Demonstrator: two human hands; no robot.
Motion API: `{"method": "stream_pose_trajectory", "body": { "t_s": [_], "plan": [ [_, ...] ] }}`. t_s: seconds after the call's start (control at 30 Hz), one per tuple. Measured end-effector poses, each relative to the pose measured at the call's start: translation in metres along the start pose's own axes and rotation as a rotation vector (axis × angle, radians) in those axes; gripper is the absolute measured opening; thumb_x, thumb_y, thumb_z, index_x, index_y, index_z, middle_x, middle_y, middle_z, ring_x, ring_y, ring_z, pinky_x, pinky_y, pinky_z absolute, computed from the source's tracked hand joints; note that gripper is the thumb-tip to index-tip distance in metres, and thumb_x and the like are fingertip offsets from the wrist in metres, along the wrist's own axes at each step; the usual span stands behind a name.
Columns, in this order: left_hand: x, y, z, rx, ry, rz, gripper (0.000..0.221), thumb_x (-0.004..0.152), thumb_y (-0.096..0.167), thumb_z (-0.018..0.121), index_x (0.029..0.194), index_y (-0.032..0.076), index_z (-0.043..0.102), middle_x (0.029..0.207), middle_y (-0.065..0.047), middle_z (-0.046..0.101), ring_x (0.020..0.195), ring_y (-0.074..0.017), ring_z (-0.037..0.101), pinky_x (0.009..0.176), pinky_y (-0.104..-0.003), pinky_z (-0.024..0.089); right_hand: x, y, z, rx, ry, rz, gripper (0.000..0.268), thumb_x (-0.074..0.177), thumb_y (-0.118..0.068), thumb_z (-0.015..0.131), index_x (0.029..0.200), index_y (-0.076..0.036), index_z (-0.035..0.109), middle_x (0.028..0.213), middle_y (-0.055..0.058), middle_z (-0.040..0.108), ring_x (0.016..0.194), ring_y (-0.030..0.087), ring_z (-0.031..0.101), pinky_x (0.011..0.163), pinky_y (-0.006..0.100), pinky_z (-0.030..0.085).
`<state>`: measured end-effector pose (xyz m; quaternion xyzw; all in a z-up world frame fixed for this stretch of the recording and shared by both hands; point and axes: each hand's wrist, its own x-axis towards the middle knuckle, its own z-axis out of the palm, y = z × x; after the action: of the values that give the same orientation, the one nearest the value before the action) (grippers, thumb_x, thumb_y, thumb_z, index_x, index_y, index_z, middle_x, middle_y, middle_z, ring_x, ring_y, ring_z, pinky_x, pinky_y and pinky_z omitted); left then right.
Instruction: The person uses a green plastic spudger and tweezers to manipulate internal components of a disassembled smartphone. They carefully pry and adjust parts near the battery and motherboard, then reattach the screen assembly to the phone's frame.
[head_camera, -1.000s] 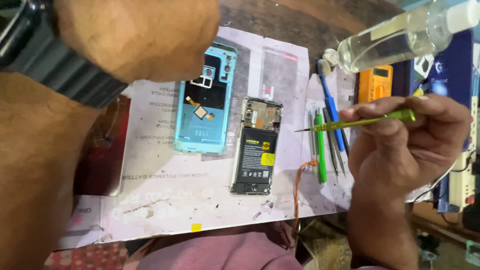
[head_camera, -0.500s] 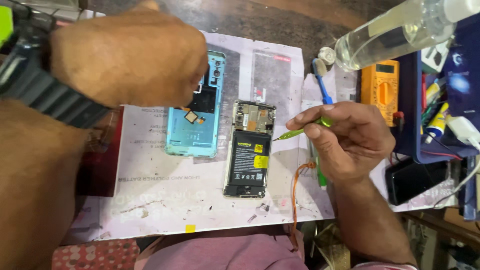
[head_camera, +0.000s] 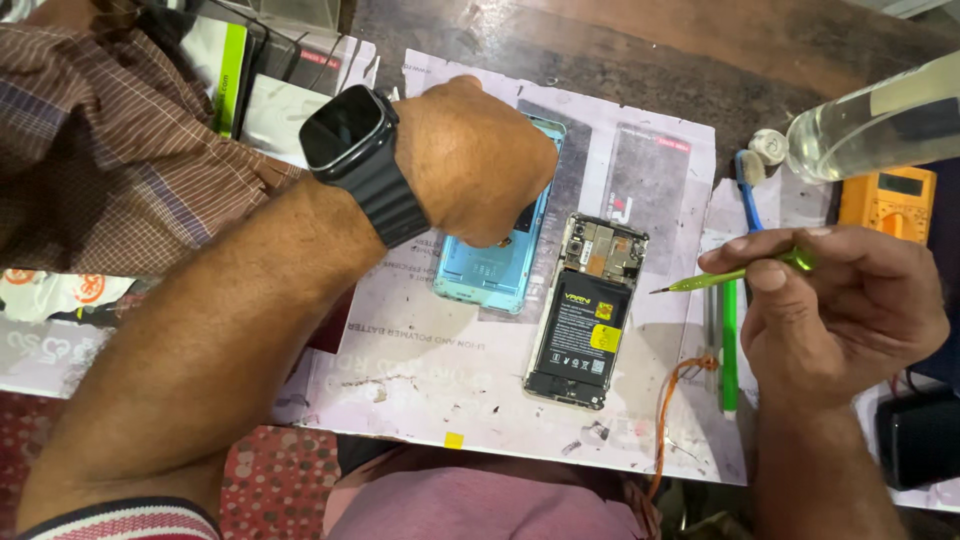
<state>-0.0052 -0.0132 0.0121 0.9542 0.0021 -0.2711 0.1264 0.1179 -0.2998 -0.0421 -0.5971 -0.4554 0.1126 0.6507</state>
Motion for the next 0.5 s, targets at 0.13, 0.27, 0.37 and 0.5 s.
{"method": "stream_pose_trajectory", "body": {
  "t_s": [0.13, 0.27, 0.37, 0.5],
  "plan": [
    [-0.005, -0.003, -0.007, -0.077, -0.019, -0.023, 0.013, 0.068, 0.012, 0.077, 0.079, 0.006, 0.076, 0.075, -0.016, 0.071, 0.072, -0.0362, 0.071, 0.067, -0.047, 0.057, -0.004, -0.001, -0.003, 0.012, -0.001, 0.033, 0.015, 0.114, 0.007, 0.064, 0.123, 0.002, 0.053, 0.101, 0.023, 0.07, 0.094, 0.027, 0.077, 0.088, 0.046, 0.068],
    [-0.007, -0.016, -0.01, -0.206, 0.07, 0.08, 0.011, 0.071, 0.015, 0.076, 0.08, 0.011, 0.078, 0.073, -0.014, 0.071, 0.069, -0.0355, 0.07, 0.062, -0.049, 0.054, 0.0, 0.003, -0.007, -0.022, 0.0, 0.017, 0.015, 0.114, 0.004, 0.065, 0.123, 0.002, 0.053, 0.098, 0.023, 0.07, 0.092, 0.027, 0.077, 0.086, 0.043, 0.068],
    [0.002, -0.019, -0.006, -0.248, 0.129, 0.107, 0.016, 0.074, 0.023, 0.078, 0.079, 0.007, 0.075, 0.071, -0.014, 0.072, 0.067, -0.0326, 0.071, 0.061, -0.049, 0.053, 0.003, 0.005, -0.006, -0.029, 0.014, 0.004, 0.017, 0.114, 0.004, 0.067, 0.124, 0.003, 0.054, 0.1, 0.025, 0.072, 0.094, 0.028, 0.077, 0.086, 0.041, 0.069],
    [0.025, -0.013, 0.013, -0.43, 0.444, 0.396, 0.009, 0.075, 0.019, 0.077, 0.077, 0.01, 0.076, 0.073, -0.008, 0.073, 0.068, -0.0284, 0.071, 0.064, -0.044, 0.053, 0.012, 0.005, 0.003, 0.015, 0.053, 0.019, 0.022, 0.101, 0.002, 0.068, 0.118, 0.003, 0.054, 0.097, 0.025, 0.072, 0.087, 0.029, 0.077, 0.078, 0.043, 0.068]
  ]
}}
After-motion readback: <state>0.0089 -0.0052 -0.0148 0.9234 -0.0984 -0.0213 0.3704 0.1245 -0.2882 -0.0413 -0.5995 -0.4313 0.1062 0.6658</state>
